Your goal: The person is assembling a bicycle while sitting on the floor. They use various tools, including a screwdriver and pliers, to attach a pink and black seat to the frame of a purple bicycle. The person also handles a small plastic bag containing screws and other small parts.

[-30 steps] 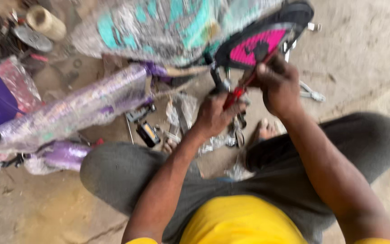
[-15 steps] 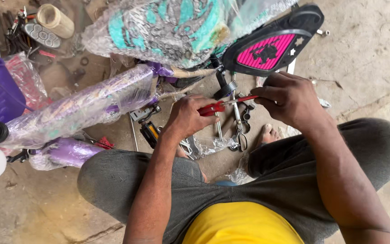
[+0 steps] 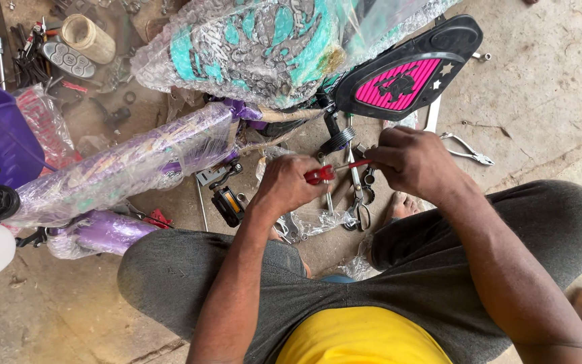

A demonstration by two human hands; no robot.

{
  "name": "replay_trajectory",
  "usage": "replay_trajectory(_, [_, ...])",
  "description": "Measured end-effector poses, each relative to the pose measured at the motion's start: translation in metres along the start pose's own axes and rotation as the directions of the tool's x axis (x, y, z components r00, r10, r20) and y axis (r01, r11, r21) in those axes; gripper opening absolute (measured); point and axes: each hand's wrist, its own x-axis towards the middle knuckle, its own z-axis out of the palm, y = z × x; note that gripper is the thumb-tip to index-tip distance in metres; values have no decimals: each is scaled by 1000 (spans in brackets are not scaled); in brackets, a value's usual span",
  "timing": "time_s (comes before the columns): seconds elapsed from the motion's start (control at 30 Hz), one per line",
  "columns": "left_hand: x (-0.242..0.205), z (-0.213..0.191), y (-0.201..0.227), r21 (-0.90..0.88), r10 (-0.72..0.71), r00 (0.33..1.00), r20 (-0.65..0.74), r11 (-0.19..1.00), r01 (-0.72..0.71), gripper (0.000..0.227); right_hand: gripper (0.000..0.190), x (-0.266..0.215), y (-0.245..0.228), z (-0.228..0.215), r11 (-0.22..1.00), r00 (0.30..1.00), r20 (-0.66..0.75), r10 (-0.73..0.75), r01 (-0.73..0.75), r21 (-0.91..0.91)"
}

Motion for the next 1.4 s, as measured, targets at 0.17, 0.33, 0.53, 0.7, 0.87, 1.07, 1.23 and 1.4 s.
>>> replay_trajectory(0.17, [-4, -3, -2, -336, -155, 948, 277, 909, 246, 37, 26, 4, -15, -2, 993, 997, 72, -13, 21, -116])
replay_trajectory(0.33, [-3, 20, 4, 143, 38, 999, 2, 989, -38, 29, 24, 5, -24, -6, 985, 923, 353, 154, -171, 19])
replay_trajectory(0.53, [-1, 43, -7, -136, -163, 850, 501, 955, 263, 29, 26, -2, -33, 2, 998, 923, 381, 54, -42, -39])
replay_trajectory(0.7, [-8, 78, -9, 187, 201, 974, -104, 966, -179, 5, 14, -6, -36, 20, 968, 922, 375, 96, -175, 182])
replay_trajectory(0.87, [11, 94, -7, -33, 36, 988, -150, 999, -41, 16, 21, -2, -42, 17, 993, 999, 39, 14, -18, 114])
replay_trajectory(1.07, [11, 102, 14, -614, -198, 910, -365, 786, -75, 23, 24, -13, -51, 27, 829, 859, 55, 509, -506, 239])
replay_trajectory(1.23, [6, 96, 30, -285, 44, 906, -420, 942, -178, 27, 55, -22, -46, 86, 329, 770, 444, 459, -611, 720])
replay_trajectory(1.4, [-1, 70, 19, 109, -36, 997, 67, 994, 28, 40, 48, -39, -47, 144, 164, 737, 434, 518, -584, 795])
